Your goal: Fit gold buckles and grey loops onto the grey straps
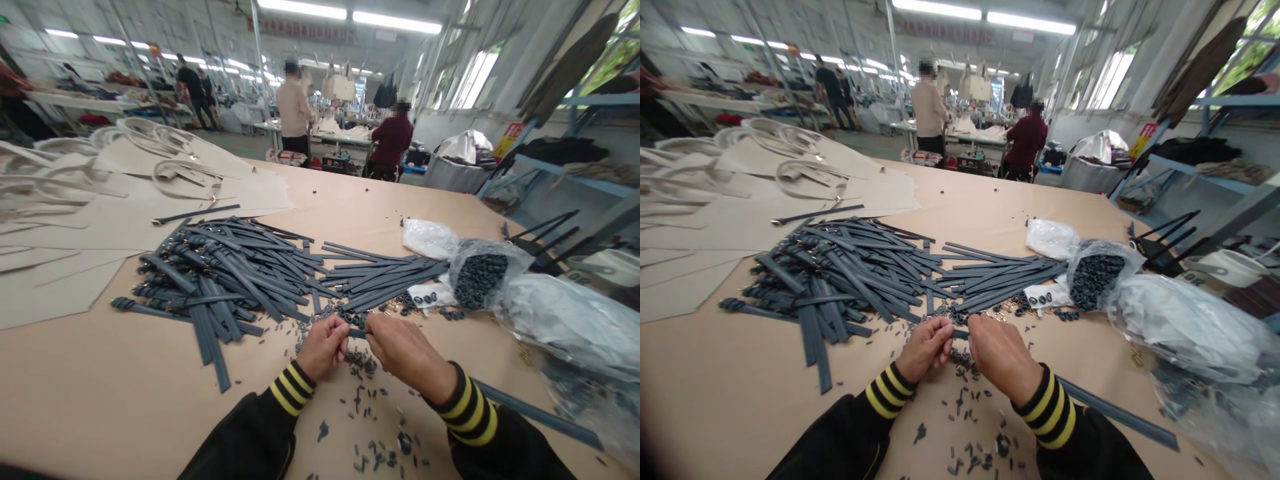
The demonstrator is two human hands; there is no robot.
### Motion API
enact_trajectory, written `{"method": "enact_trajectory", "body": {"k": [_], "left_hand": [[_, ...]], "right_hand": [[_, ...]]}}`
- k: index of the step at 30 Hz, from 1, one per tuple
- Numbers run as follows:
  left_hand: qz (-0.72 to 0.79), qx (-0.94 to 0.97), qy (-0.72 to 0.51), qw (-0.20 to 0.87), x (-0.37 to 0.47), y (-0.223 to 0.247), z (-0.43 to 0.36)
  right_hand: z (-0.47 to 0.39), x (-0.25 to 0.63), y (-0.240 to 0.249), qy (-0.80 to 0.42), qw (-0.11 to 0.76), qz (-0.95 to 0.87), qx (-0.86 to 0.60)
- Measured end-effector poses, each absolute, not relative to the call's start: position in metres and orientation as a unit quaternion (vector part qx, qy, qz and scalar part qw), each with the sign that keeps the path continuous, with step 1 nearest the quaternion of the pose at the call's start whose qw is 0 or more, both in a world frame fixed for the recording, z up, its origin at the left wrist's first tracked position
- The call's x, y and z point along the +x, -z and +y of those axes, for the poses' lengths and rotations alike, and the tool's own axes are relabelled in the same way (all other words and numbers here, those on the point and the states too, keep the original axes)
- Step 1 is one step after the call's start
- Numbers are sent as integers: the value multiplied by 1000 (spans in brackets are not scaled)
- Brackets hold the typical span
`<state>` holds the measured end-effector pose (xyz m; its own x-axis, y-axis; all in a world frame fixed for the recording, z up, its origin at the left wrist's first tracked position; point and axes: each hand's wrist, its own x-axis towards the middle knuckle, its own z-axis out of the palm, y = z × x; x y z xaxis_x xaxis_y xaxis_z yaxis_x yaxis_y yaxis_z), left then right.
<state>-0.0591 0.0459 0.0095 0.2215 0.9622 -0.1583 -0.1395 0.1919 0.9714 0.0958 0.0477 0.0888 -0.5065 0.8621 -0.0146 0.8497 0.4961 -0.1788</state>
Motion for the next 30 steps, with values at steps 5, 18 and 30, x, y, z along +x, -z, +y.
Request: {"method": "enact_trajectory", "body": {"k": [5,18,30], "left_hand": [[476,454,-390,645,-56,-7,46],[522,443,-372,628,-51,-5,49],[493,476,-387,616,-53,0,48]], "right_hand": [[55,118,-46,-451,124,-749,-469],[51,126,-21,-574,208,-659,-439],[42,119,-19,-364,222,-787,-446]]}}
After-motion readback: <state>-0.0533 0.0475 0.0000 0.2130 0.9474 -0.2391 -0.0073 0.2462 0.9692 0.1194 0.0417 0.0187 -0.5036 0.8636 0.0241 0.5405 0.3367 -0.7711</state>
